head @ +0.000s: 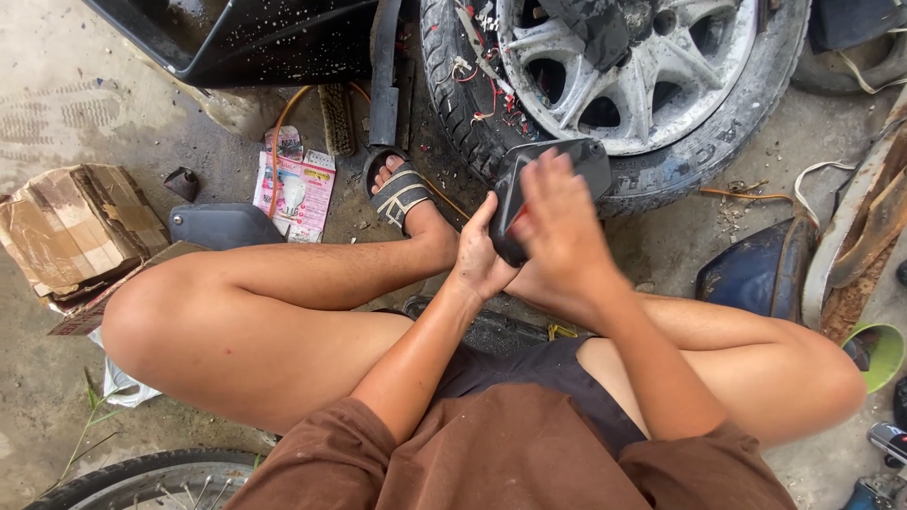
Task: Sanding a black plastic motorcycle part with sandpaper and water to smooth the surface.
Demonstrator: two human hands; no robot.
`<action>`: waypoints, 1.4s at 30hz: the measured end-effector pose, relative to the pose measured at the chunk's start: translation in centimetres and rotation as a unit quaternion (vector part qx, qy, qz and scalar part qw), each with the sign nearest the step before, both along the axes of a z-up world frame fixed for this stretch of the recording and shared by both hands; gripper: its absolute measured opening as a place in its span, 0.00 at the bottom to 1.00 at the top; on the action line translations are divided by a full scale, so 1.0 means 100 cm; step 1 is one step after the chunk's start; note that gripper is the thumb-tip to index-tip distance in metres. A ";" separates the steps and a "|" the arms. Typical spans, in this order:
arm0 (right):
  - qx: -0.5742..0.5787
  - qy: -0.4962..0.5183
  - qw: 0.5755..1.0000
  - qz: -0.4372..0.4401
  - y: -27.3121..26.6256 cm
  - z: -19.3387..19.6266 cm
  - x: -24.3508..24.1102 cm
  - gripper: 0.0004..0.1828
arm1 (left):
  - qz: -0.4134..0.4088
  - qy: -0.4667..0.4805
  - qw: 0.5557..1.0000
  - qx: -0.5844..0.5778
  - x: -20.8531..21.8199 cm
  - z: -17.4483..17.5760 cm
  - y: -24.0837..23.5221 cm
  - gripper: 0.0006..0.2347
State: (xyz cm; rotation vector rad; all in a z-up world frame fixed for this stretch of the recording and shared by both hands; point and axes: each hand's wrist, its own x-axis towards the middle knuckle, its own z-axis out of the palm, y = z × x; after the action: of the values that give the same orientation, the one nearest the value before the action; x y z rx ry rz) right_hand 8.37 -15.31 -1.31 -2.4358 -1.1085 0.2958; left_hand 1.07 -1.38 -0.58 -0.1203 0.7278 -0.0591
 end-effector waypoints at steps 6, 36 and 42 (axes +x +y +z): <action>0.019 0.008 0.999 -0.026 0.004 0.007 -0.014 0.35 | -0.003 -0.002 1.000 0.018 0.000 0.010 0.005 0.15; 0.026 -0.040 0.998 -0.050 -0.017 -0.036 0.015 0.35 | -0.055 -0.069 0.993 0.074 -0.009 -0.009 -0.013 0.18; 0.049 0.010 0.998 -0.042 -0.015 -0.029 0.020 0.36 | -0.074 -0.064 0.991 0.089 -0.006 -0.005 -0.008 0.19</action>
State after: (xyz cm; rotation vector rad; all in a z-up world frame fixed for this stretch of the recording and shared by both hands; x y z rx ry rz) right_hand 10.33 -16.86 -4.18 -2.3799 -0.9842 0.2334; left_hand 0.48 -2.20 -1.08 0.1067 0.6097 -0.1414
